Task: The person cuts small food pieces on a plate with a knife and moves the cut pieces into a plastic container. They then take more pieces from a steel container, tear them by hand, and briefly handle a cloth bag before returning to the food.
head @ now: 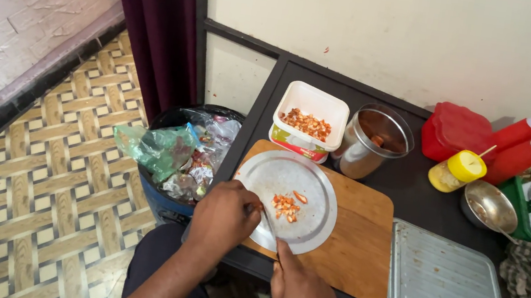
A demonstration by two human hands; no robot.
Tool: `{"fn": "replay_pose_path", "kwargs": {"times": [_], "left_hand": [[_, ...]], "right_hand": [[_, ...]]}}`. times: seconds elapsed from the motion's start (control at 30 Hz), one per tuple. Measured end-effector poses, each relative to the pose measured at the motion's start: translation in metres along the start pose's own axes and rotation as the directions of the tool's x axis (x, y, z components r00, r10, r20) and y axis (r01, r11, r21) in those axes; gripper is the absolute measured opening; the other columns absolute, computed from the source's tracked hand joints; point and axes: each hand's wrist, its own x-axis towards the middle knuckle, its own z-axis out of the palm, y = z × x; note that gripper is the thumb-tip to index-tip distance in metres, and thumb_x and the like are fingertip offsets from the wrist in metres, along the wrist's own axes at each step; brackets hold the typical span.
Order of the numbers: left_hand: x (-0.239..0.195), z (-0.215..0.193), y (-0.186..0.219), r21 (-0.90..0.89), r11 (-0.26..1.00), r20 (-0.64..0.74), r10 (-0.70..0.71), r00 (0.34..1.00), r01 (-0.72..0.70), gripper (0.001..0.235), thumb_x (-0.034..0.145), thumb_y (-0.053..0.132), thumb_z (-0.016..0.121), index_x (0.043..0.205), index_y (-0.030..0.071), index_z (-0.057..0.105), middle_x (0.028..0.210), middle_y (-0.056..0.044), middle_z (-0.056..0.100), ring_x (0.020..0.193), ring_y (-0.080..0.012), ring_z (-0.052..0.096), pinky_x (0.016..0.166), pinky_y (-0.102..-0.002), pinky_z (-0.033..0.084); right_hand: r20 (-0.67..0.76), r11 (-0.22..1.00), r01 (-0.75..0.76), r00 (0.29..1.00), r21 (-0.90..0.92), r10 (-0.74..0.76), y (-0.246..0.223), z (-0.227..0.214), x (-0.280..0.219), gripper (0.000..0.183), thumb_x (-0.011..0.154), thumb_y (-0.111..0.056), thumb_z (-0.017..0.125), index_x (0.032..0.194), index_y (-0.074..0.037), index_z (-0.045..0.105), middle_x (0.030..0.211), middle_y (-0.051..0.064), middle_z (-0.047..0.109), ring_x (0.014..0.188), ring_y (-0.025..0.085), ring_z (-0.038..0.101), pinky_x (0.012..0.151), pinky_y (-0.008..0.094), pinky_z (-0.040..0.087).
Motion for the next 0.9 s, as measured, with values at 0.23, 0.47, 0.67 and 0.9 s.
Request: {"fn": "replay_pose_path", "kwargs": {"times": [0.23, 0.47, 0.67, 0.9], "left_hand": [[0.004, -0.003, 0.006, 0.007, 1.0, 0.012, -0.021, 1.0, 0.021, 0.007, 0.074, 0.02, 0.076, 0.078, 0.015, 0.079, 0.081, -0.007, 0.068, 0.085, -0.0301, 0.068, 0.073, -0.044, 0.056], [0.001, 0.002, 0.003, 0.033, 0.999, -0.026, -0.029, 0.999, 0.029, 0.009, 0.077, 0.024, 0.077, 0.077, 0.014, 0.078, 0.082, -0.007, 0.068, 0.085, -0.03, 0.068, 0.071, -0.044, 0.056], [-0.001, -0.004, -0.001, 0.002, 1.0, -0.001, -0.001, 1.0, 0.001, 0.016, 0.074, 0.023, 0.079, 0.086, 0.012, 0.079, 0.087, -0.009, 0.07, 0.091, -0.0317, 0.067, 0.077, -0.045, 0.055], [0.001, -0.002, -0.004, -0.029, 1.0, 0.046, -0.001, 0.999, 0.002, 0.008, 0.076, 0.018, 0.075, 0.081, 0.015, 0.081, 0.084, -0.008, 0.071, 0.092, -0.0302, 0.068, 0.079, -0.044, 0.056]], "right_hand": [[-0.026, 0.989, 0.142, 0.989, -0.043, -0.143, 0.009, 0.015, 0.009, 0.05, 0.096, -0.028, 0.056, 0.142, -0.011, 0.05, 0.085, 0.02, 0.074, 0.079, 0.041, 0.07, 0.071, 0.055, 0.054], [0.205, 0.966, -0.151, 0.959, -0.208, 0.194, 0.006, -0.012, -0.011, 0.066, 0.096, -0.036, 0.053, 0.16, -0.039, 0.037, 0.078, 0.019, 0.072, 0.08, 0.039, 0.073, 0.08, 0.054, 0.056], [-0.004, 0.986, -0.144, 0.99, -0.084, 0.144, 0.008, -0.005, -0.007, 0.053, 0.093, -0.036, 0.057, 0.147, -0.035, 0.054, 0.083, 0.019, 0.075, 0.082, 0.038, 0.074, 0.078, 0.054, 0.057], [0.196, 0.989, -0.138, 0.97, -0.046, 0.144, -0.017, -0.015, 0.0, 0.059, 0.098, -0.035, 0.052, 0.156, -0.026, 0.045, 0.084, 0.019, 0.073, 0.084, 0.037, 0.075, 0.081, 0.05, 0.057]]}}
